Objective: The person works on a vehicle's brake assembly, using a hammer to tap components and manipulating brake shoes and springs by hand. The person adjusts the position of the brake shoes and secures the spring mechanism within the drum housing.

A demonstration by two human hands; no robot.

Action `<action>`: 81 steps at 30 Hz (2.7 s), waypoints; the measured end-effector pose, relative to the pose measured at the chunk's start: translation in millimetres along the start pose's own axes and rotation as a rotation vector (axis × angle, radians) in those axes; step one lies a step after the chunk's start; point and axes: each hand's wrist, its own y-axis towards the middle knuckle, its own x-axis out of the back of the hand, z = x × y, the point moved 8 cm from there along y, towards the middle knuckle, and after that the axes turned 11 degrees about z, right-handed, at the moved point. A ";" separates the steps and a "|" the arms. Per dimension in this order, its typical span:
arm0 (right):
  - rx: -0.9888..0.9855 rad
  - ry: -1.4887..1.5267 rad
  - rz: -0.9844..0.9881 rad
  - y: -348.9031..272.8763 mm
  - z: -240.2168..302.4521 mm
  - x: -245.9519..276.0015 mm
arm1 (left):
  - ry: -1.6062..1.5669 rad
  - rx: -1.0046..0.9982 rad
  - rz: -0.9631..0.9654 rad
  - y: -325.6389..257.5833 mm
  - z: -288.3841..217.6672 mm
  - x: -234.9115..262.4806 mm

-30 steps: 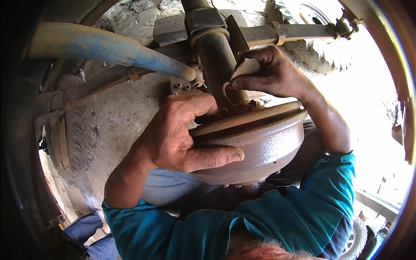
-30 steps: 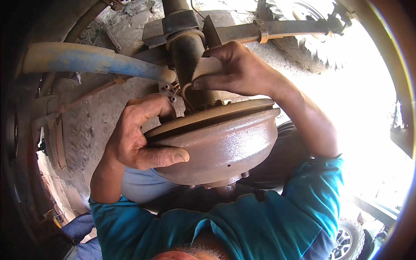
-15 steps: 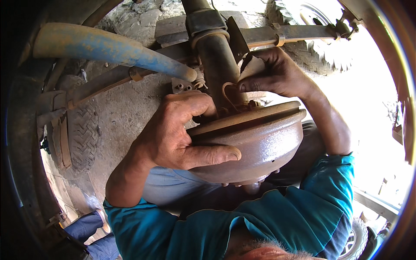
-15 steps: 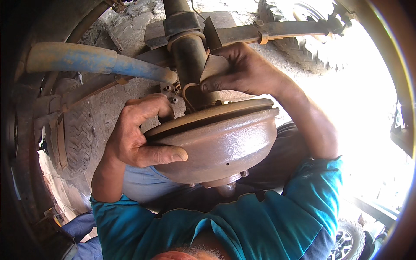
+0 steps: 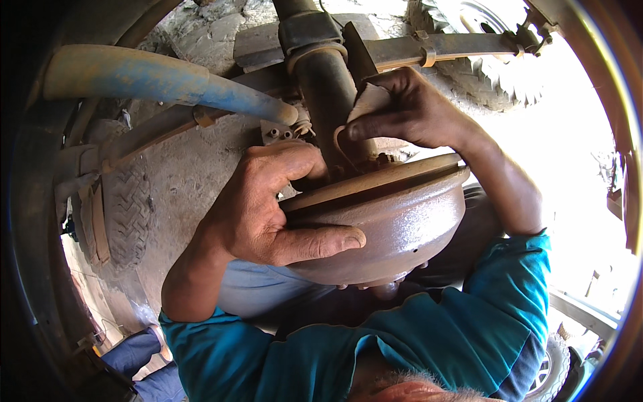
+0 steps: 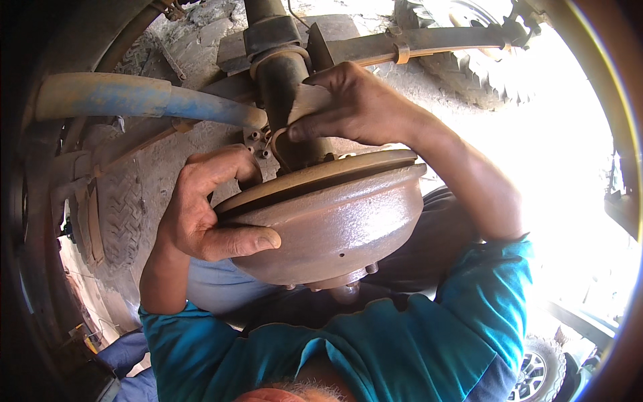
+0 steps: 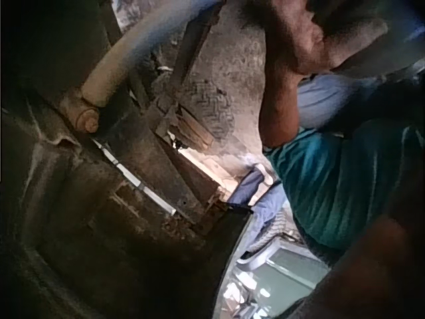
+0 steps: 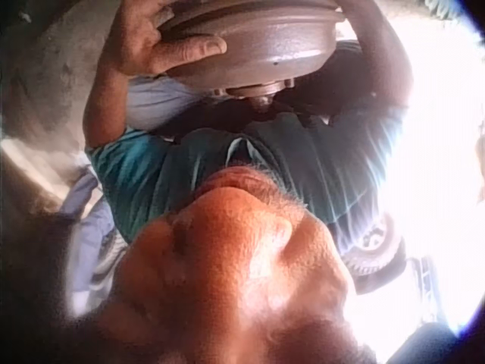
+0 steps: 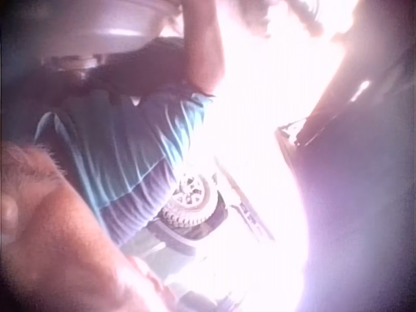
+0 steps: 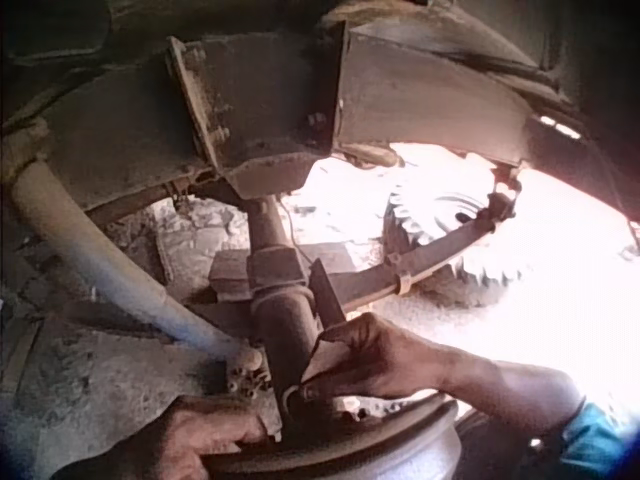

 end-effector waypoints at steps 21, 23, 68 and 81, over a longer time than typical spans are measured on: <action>0.058 -0.073 -0.008 4.5 4.5 3.4 | -0.028 -0.049 0.058 7.5 -5.1 -1.4; 0.088 -0.020 0.002 6.6 6.0 -0.4 | -0.042 -0.044 0.065 8.3 -4.6 -1.2; 0.104 -0.207 -0.030 1.4 19.0 -1.3 | -0.013 -0.004 0.081 4.7 -5.1 0.2; 0.218 -0.583 -0.053 -6.3 38.2 0.4 | -0.008 0.011 0.065 4.9 -3.2 -2.0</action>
